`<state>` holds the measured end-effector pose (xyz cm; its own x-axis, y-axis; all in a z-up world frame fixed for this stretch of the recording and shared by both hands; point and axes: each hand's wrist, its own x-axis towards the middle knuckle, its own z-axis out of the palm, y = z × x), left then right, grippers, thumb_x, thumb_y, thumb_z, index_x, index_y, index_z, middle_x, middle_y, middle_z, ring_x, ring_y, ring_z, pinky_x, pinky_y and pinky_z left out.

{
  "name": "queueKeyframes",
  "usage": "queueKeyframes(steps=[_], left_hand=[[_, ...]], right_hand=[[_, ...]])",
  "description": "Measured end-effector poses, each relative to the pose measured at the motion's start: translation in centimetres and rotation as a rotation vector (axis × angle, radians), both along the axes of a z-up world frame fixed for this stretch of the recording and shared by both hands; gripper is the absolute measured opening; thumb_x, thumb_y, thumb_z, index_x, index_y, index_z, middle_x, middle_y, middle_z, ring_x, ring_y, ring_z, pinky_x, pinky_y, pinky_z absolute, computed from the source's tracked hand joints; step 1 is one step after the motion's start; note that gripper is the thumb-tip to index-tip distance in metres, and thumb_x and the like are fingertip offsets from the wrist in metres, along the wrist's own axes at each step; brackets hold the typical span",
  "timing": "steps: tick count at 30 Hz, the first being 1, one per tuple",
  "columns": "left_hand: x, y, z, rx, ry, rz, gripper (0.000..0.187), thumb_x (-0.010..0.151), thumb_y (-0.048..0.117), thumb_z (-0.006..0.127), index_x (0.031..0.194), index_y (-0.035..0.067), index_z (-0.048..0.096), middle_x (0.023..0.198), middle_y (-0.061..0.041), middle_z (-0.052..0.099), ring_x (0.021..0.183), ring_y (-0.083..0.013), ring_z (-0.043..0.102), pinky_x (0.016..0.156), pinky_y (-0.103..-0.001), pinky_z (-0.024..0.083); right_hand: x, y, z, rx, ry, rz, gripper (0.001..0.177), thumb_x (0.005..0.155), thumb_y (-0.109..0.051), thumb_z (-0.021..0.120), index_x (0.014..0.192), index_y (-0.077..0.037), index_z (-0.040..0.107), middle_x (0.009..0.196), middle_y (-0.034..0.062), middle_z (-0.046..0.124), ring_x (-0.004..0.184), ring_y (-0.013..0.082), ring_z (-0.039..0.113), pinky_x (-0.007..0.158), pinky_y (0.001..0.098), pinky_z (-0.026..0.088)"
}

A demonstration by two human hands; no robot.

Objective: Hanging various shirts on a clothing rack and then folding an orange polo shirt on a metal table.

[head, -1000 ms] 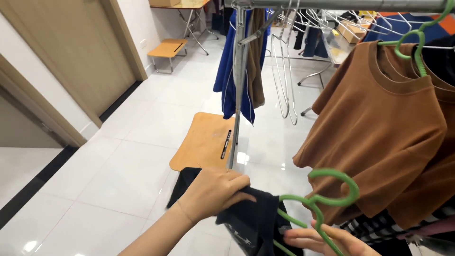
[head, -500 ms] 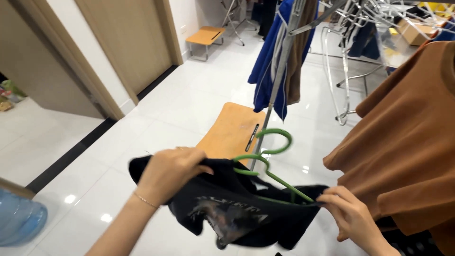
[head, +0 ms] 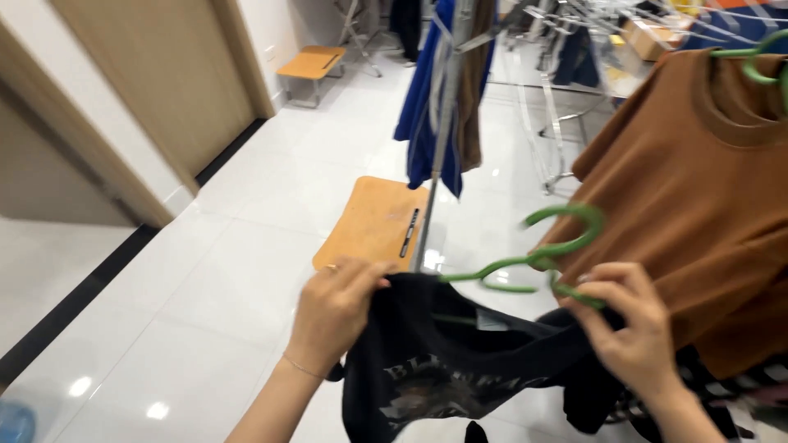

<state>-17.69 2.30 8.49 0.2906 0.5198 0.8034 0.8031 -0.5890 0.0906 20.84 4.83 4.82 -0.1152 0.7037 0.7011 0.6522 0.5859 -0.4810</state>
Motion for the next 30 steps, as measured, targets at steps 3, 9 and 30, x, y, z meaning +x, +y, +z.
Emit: queueKeyframes(steps=[3,9,30], left_hand=[[0.6,2.3,-1.4,-0.181,-0.109,0.007,0.023,0.105,0.027,0.057,0.115,0.019,0.076,0.093,-0.002,0.066,0.086,-0.0272,0.065,0.073,-0.043,0.052],[8.1,8.6,-8.3,-0.882,-0.091,0.029,0.047,0.101,0.048,0.057,0.144,0.029,0.050,0.113,-0.003,0.073,0.100,-0.0310,0.071,0.075,-0.046,0.056],[33.6,19.4,4.2,-0.888,-0.352,-0.733,0.071,0.107,0.047,0.039,0.164,0.009,0.022,0.169,-0.016,0.028,0.159,-0.0274,0.026,0.127,-0.042,0.022]], right_hand=[[4.4,-1.7,2.2,-0.101,0.062,-0.059,0.002,0.089,-0.004,0.077,0.090,-0.006,0.076,0.110,0.0051,0.068,0.102,0.0147,0.068,0.103,0.0253,0.050],[12.3,-5.2,0.4,-0.485,0.345,-0.415,0.005,0.089,0.001,0.081,0.091,0.005,0.082,0.092,0.0080,0.081,0.097,0.0149,0.069,0.099,0.0259,0.046],[12.4,18.7,18.0,-0.508,0.710,-0.121,0.007,0.100,-0.006,0.064,0.104,0.000,0.062,0.099,0.0187,0.078,0.093,0.0281,0.079,0.101,0.0345,0.053]])
